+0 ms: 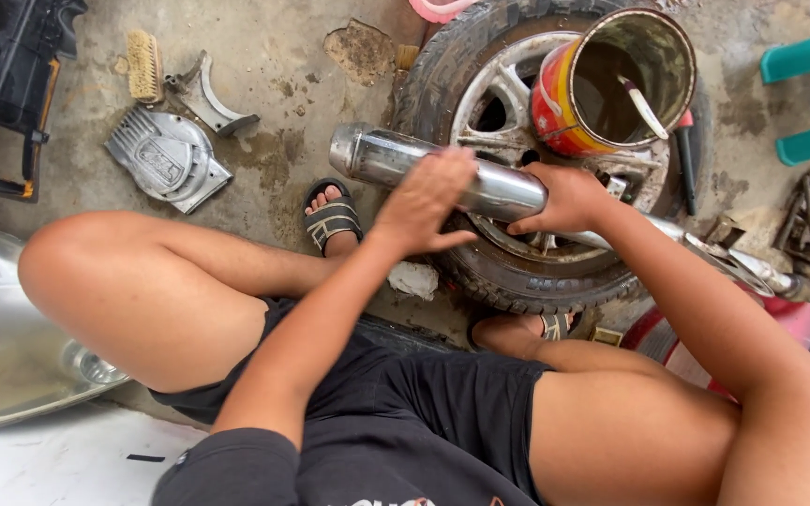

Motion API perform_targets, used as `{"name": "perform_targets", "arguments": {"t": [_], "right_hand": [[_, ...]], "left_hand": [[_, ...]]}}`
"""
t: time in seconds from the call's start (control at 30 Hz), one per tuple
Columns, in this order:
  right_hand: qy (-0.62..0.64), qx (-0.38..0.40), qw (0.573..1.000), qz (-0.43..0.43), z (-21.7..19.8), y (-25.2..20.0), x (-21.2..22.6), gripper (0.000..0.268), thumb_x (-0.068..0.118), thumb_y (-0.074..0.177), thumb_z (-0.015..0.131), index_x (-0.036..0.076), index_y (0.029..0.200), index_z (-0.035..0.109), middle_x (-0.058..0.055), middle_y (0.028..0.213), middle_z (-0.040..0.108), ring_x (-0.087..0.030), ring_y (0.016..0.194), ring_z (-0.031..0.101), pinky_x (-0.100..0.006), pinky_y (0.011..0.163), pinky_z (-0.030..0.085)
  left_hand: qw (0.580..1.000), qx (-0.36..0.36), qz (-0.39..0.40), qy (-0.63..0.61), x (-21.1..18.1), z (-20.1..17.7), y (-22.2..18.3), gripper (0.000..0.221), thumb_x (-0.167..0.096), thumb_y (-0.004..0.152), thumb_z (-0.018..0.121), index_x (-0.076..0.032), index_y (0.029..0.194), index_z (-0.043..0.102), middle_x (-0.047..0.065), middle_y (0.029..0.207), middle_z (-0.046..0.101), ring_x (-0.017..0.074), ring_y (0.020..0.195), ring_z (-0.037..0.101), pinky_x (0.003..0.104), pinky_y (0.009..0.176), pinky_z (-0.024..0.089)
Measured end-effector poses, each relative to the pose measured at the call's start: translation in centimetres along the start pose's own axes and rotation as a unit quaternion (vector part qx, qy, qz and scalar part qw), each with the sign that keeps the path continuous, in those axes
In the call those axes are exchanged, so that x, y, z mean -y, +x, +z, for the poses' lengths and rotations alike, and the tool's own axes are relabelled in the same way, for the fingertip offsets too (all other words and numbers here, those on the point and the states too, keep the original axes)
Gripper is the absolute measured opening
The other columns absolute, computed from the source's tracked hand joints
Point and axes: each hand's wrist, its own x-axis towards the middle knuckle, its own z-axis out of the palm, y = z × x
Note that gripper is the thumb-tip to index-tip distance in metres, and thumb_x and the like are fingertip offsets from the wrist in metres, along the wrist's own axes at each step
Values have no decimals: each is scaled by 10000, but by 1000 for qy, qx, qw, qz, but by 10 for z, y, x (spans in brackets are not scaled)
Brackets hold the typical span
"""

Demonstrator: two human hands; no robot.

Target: The person sits on the ground and scrubs a metal exhaust pipe using a small piece of abrasive material. The pipe is held over a tire, and the person repeatedly rubs the surface to remove dirt and grime.

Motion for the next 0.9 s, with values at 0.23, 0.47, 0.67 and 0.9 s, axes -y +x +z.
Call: {"name": "perform_targets", "arguments": {"t": [0.23,0.47,0.67,0.9], "right_hand": [[22,13,1000,15,-5,-3,7,989,687,568,881,184,1372,599,-118,1221,718,-374,1186,661,-513,1040,508],[19,-24,999,-11,5,-7,1,1004,710,583,874,160,1376,597,-139,1196,712,-391,1157,665,-533,996,513],[16,-8,1000,-9,0,-2,4,991,682,558,885,154,1351,613,-136,1196,725,-389,1169,669,-520,1015,518],[-3,-4,1000,-1,5,4,-5,1018,694,509,903,208,1350,597,-96,1209,719,-354,1190,661,-509,1025,524]], "left_hand": [[980,-130,-140,57,16,-26,-22,1131,-832,832,630,-45,1595,351,185,1654,312,375,1548,234,525,1273,79],[998,4,-53,32,-43,33,11,1039,-833,926,388,-103,1635,173,112,1727,110,305,1599,89,461,1278,-81],[955,-140,-226,129,40,-32,-60,1100,-788,918,630,-42,1638,262,161,1699,227,336,1583,185,513,1276,-44],[994,6,-102,33,-54,13,10,1163,-899,854,442,-47,1614,221,185,1709,150,360,1592,78,504,1272,-70]]}}
